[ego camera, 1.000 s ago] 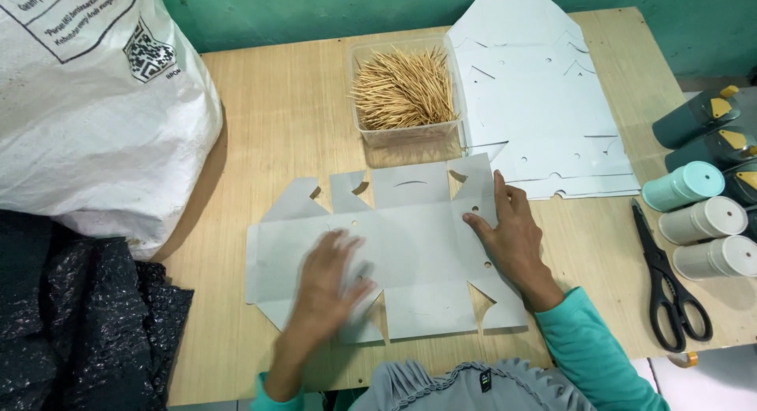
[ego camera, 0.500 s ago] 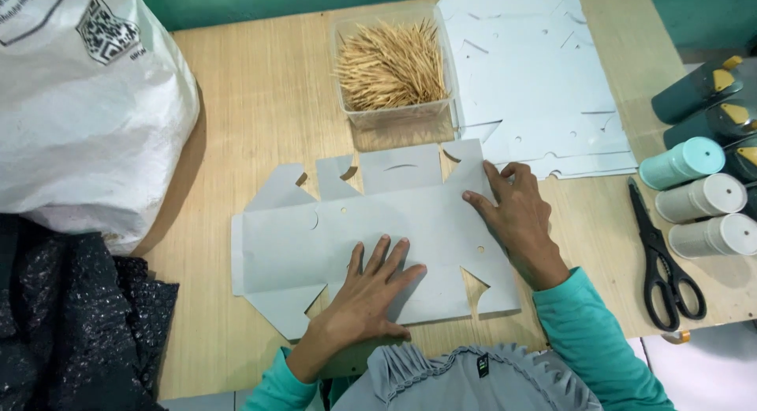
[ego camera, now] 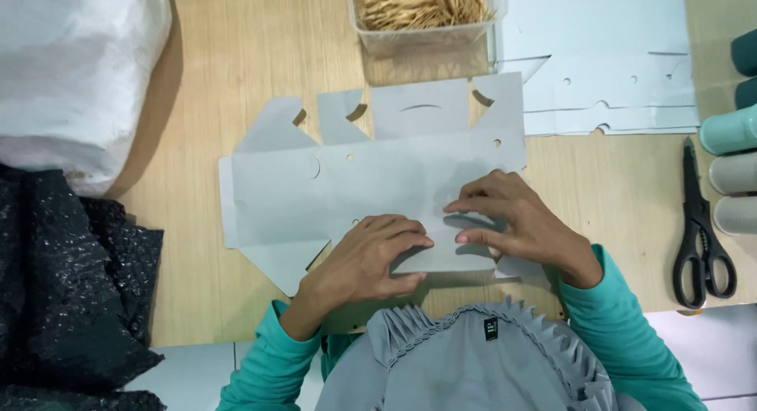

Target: The person folds a flat white cardboard piece into a small box by creasing and interlocking tabs. They then open a small white plastic container and place multiple wooden toothpicks from a larger bin into the container one by one.

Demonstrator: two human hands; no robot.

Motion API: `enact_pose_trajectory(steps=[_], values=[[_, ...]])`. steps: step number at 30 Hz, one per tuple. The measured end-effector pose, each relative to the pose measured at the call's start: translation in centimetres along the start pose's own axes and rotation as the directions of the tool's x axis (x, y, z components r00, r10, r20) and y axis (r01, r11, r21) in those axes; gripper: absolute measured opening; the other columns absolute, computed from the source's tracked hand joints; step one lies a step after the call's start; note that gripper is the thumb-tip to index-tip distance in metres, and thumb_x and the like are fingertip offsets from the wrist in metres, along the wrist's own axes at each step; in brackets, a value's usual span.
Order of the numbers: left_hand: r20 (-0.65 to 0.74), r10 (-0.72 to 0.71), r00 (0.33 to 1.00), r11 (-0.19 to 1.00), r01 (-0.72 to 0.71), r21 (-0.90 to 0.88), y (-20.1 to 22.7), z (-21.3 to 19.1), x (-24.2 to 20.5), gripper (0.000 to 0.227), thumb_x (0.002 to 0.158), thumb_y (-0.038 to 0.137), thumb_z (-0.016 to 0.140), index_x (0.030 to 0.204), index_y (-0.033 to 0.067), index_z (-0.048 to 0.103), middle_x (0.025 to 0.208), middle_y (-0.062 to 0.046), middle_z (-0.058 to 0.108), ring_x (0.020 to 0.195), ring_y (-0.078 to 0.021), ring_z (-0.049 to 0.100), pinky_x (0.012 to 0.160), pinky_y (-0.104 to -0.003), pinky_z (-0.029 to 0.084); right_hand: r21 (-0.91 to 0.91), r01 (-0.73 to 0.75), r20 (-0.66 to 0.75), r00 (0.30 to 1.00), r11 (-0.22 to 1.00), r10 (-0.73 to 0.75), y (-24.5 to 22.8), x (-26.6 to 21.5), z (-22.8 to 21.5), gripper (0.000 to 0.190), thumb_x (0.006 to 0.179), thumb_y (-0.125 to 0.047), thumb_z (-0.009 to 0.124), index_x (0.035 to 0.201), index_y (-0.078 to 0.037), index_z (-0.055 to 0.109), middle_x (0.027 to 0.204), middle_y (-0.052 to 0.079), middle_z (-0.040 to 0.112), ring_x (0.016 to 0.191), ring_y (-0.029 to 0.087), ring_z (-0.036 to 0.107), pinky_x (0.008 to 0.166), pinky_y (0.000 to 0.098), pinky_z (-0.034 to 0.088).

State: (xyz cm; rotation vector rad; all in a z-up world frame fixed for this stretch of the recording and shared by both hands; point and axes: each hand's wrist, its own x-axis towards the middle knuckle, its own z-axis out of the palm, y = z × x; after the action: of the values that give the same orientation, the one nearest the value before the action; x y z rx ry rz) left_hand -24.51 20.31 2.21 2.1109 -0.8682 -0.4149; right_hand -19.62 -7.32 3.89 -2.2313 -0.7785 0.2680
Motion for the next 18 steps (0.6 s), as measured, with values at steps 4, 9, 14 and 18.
enact_pose_trajectory(steps=[4,9,14,18], values=[[-0.077,-0.013,0.997,1.000,0.014,0.009,-0.9,1.1,0.1,0.044,0.094,0.044,0.060,0.120,0.0094,0.071,0.117,-0.016,0.069,0.113,-0.0398,0.065,0.089,-0.053,0.051,0.009,-0.096,0.139,0.986,0.995,0.094,-1.3,0.7,-0.6,0.050,0.084,-0.056,0.073,0.106,-0.011,0.082,0.105,0.013,0.078,0.095,0.030,0.069,0.090,0.0442,0.050],[-0.175,-0.025,0.984,1.000,0.024,-0.008,-1.3,1.7,0.4,0.038,0.099,0.045,0.055,0.111,0.0142,0.073,0.108,-0.011,0.071,0.103,-0.0347,0.069,0.080,-0.047,0.054,0.087,-0.076,0.139,0.988,0.993,0.064,-0.9,-0.7,-2.1,0.058,0.083,-0.055,0.071,0.115,-0.007,0.078,0.118,0.020,0.076,0.111,0.040,0.069,0.100,0.0537,0.048],[-0.249,0.031,0.968,1.000,-0.029,0.009,-0.9,1.3,0.8,0.030,0.103,0.032,0.055,0.105,0.0075,0.073,0.106,-0.007,0.074,0.094,-0.0261,0.068,0.073,-0.039,0.051,0.071,-0.021,0.111,0.994,0.997,0.013,1.1,-6.8,-3.2,0.052,0.082,-0.045,0.072,0.127,-0.021,0.073,0.144,0.007,0.062,0.139,0.028,0.051,0.115,0.0494,0.034],[-0.277,0.030,0.960,1.000,-0.028,0.010,-0.8,1.4,0.9,0.030,0.103,0.032,0.055,0.102,0.0100,0.075,0.102,-0.004,0.075,0.092,-0.0231,0.069,0.073,-0.035,0.052,-0.151,0.023,0.031,0.999,0.988,-0.019,1.9,-10.3,-2.1,0.053,0.080,-0.045,0.076,0.130,-0.027,0.068,0.157,0.010,0.048,0.152,0.035,0.038,0.119,0.0521,0.032]])
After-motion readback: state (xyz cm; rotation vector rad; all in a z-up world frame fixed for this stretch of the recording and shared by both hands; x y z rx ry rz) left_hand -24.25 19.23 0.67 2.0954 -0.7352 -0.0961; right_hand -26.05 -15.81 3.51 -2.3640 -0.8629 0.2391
